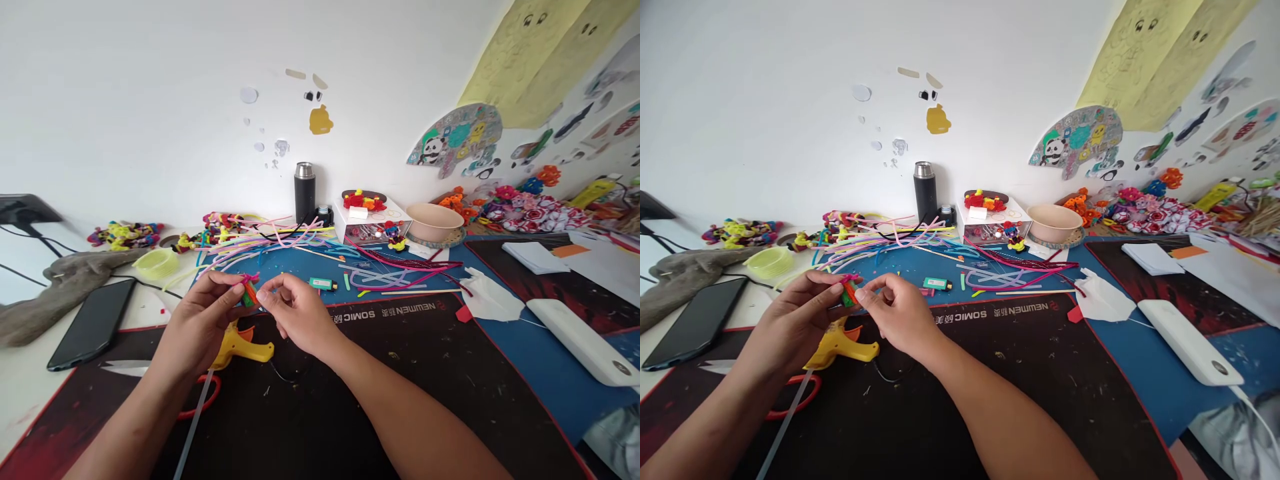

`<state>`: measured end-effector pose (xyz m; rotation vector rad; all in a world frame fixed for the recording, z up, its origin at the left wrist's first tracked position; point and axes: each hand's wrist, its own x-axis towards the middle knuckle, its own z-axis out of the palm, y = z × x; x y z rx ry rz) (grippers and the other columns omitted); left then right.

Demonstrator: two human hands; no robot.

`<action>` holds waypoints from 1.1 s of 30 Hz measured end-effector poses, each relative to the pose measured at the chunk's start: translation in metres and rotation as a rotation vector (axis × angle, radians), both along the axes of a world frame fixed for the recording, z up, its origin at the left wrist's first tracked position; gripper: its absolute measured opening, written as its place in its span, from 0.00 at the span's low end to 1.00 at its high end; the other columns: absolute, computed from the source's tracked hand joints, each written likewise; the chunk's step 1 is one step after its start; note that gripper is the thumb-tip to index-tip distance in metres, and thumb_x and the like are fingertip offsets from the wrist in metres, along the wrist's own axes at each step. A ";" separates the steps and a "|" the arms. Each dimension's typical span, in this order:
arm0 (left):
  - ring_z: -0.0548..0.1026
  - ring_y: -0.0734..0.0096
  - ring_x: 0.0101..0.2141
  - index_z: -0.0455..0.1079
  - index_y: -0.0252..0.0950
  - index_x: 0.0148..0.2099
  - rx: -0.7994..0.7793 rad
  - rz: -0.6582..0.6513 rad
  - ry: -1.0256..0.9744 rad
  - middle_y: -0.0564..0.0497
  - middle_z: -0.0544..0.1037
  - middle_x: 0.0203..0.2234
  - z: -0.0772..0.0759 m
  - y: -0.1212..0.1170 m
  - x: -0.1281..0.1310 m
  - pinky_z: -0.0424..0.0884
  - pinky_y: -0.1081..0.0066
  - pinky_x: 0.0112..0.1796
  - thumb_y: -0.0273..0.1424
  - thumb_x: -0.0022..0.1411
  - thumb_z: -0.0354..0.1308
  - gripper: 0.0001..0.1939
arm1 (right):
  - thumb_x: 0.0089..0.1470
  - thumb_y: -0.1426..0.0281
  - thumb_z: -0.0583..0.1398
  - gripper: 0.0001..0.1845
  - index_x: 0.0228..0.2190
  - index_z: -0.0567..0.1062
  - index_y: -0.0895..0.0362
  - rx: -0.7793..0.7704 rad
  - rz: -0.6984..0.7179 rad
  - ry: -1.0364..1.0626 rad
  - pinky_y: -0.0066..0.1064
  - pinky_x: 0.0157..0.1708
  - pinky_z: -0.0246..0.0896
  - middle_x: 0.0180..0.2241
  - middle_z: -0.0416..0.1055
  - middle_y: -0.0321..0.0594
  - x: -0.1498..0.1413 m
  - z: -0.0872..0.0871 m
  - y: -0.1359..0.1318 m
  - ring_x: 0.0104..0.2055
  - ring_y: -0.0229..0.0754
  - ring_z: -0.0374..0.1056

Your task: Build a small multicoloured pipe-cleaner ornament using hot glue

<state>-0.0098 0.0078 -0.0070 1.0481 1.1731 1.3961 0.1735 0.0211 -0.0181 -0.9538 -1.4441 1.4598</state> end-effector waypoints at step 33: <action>0.85 0.52 0.51 0.86 0.45 0.50 -0.040 0.010 -0.144 0.48 0.90 0.45 0.000 -0.003 0.011 0.81 0.64 0.50 0.44 0.46 0.85 0.29 | 0.68 0.57 0.66 0.13 0.45 0.77 0.53 0.018 0.044 -0.048 0.29 0.21 0.53 0.23 0.66 0.27 -0.003 -0.002 -0.005 0.19 0.35 0.62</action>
